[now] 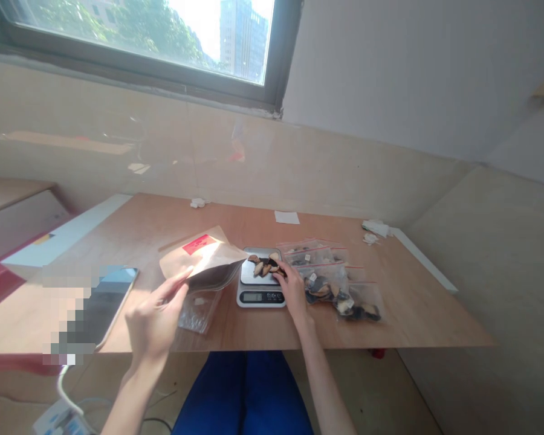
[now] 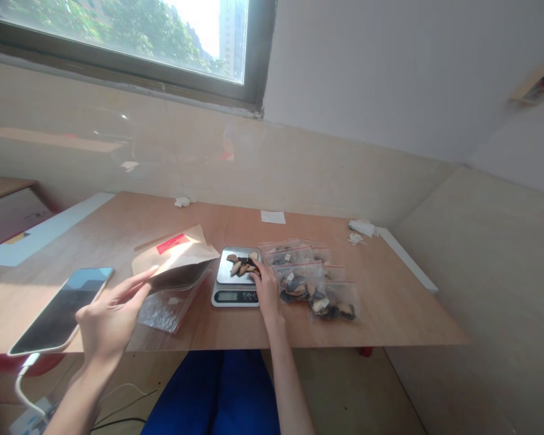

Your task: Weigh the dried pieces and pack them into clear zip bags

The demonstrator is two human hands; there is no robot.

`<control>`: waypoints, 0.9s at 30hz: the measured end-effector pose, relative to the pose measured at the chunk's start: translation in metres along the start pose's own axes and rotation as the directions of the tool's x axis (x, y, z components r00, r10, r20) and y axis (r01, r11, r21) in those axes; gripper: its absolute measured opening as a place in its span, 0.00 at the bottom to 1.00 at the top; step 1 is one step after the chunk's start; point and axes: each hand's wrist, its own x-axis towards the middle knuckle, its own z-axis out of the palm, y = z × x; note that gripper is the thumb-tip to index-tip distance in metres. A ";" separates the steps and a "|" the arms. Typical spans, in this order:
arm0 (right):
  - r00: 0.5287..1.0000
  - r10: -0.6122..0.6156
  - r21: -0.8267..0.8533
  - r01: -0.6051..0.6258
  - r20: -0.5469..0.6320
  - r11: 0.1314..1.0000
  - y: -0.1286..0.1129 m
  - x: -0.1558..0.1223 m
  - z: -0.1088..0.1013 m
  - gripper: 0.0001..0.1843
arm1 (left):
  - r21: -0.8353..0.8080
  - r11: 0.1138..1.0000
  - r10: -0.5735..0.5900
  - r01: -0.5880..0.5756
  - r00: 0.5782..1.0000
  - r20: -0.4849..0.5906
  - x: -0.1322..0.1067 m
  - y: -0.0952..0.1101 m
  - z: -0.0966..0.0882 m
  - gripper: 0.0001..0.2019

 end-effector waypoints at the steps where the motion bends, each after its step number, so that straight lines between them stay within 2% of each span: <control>1: 1.000 -0.018 0.009 0.018 0.009 1.000 0.000 0.000 0.000 0.15 | -0.003 1.000 0.001 -0.001 1.000 0.003 0.000 0.000 0.000 0.09; 6: 0.996 -0.092 0.052 0.092 -0.007 0.994 0.002 -0.007 0.002 0.16 | -0.016 1.000 -0.022 0.022 1.000 0.014 0.001 0.002 -0.002 0.09; 12: 0.984 -0.137 0.044 0.143 -0.117 0.989 0.012 -0.020 0.007 0.21 | -0.035 0.998 -0.044 0.045 0.999 0.023 0.000 0.003 -0.002 0.09; 14: 0.976 -0.121 0.019 0.127 -0.182 0.992 0.008 -0.020 0.006 0.21 | -0.039 0.998 -0.048 0.049 0.999 0.024 -0.001 0.002 -0.002 0.09; 17: 0.960 -0.090 -0.003 0.092 -0.266 0.996 -0.012 -0.016 0.002 0.17 | -0.046 0.998 -0.052 0.053 0.998 0.031 -0.001 0.002 -0.002 0.10; 19: 0.968 -0.125 0.017 0.132 -0.217 0.991 -0.030 -0.014 0.004 0.15 | -0.048 0.997 -0.056 0.057 0.998 0.028 -0.001 0.002 -0.003 0.10; 22: 0.965 -0.262 0.046 0.263 -0.023 0.964 -0.051 -0.013 0.015 0.14 | -0.052 0.997 -0.052 0.052 0.999 0.012 -0.001 0.003 -0.003 0.09; 24: 0.941 -0.331 0.001 0.331 0.072 0.944 -0.056 -0.012 0.026 0.15 | -0.059 0.997 -0.049 0.049 0.999 0.011 -0.001 0.003 -0.004 0.09; 27: 0.925 -0.357 -0.131 0.373 0.127 0.919 -0.051 -0.010 0.038 0.16 | -0.062 0.996 -0.060 0.061 0.998 0.025 0.000 0.002 -0.007 0.09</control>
